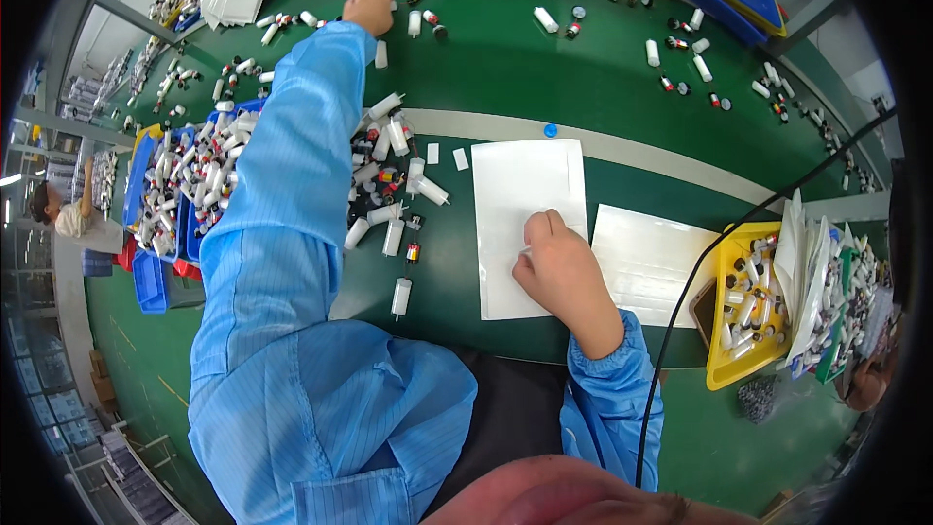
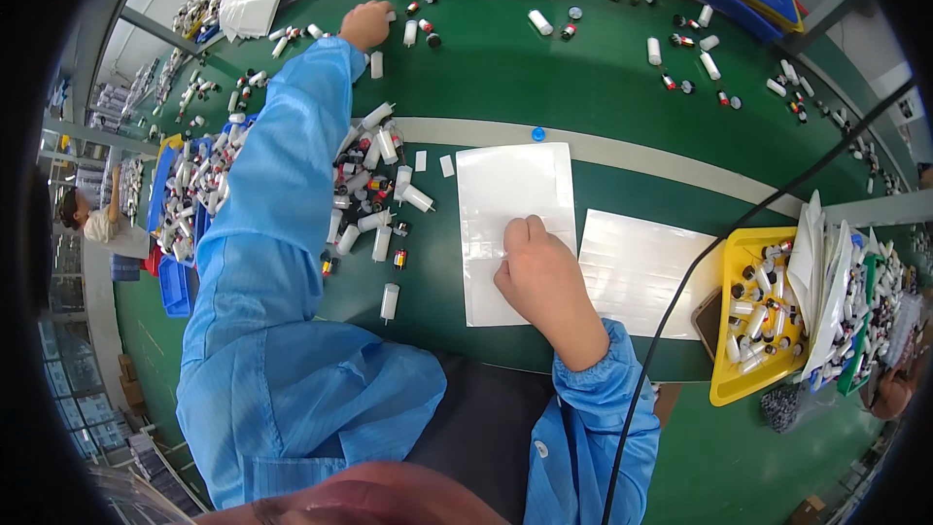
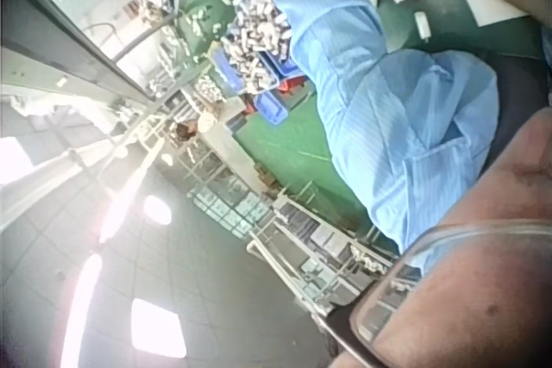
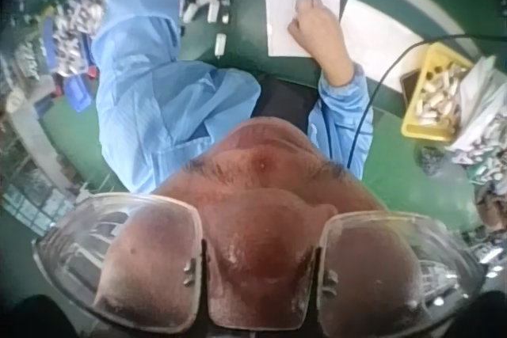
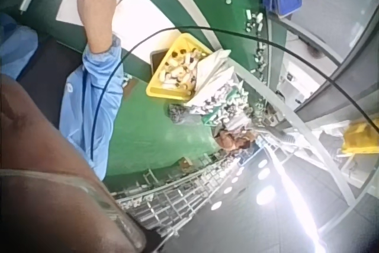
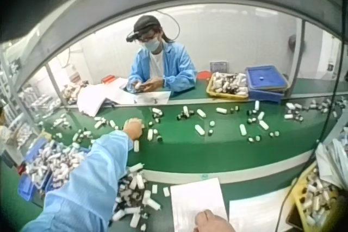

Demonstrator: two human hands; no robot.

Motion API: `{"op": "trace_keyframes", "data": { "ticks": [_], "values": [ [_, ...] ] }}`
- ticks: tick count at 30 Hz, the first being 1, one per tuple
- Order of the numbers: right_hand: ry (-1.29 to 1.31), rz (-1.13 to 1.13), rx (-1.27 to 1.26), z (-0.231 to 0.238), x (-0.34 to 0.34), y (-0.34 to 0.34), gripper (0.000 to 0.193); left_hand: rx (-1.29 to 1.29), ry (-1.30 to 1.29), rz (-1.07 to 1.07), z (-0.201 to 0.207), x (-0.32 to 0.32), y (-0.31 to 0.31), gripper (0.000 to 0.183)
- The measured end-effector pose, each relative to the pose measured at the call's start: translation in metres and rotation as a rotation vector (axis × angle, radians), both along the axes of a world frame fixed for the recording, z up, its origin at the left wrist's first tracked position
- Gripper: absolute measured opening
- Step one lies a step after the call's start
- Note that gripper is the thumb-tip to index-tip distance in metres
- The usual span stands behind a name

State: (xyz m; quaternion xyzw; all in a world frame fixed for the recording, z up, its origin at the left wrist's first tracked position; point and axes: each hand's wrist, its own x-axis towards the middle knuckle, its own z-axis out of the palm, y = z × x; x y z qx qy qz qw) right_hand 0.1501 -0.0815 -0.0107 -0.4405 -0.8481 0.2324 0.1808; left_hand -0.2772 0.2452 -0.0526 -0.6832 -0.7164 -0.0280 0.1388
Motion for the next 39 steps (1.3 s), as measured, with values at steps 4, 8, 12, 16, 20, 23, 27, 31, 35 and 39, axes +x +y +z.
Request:
{"op": "trace_keyframes", "data": {
  "ticks": [4,8,12,16,20,23,27,31,35,39],
  "values": [
    [0.184,-0.023,-0.068,0.002,0.005,0.005,0.026,0.102,-0.428,-0.140,0.038,-0.004,-0.009,0.041],
    [0.496,-0.159,-0.168,0.004,0.008,0.010,0.024,0.265,-1.176,-0.152,0.100,0.052,-0.039,0.045],
    [0.744,-0.224,0.046,0.004,0.017,0.017,0.026,-0.088,-2.336,-0.384,0.144,0.153,-0.115,0.034],
    [1.005,-0.240,0.208,0.008,0.009,0.018,0.059,-0.650,-2.561,-0.457,0.116,0.226,-0.200,0.037],
    [0.925,-0.252,0.219,0.000,0.003,0.023,0.062,-0.715,-2.524,-0.194,0.101,0.287,-0.245,0.040],
    [1.010,-0.228,0.124,-0.007,0.010,0.024,0.061,-0.874,-2.484,-0.217,0.088,0.295,-0.250,0.045],
    [1.377,-0.327,-0.174,-0.004,0.014,0.024,0.053,-0.953,-2.372,-0.518,0.078,0.293,-0.244,0.045],
    [1.488,-0.359,-0.292,0.001,0.019,0.028,0.054,-0.822,-2.011,-0.701,0.081,0.290,-0.240,0.051],
    [1.588,-0.323,-0.442,0.000,0.022,0.029,0.054,-0.758,-1.867,-0.832,0.075,0.285,-0.235,0.052],
    [1.647,-0.289,-0.505,-0.002,0.022,0.030,0.054,-0.681,-1.879,-0.817,0.072,0.284,-0.234,0.050]
  ]
}}
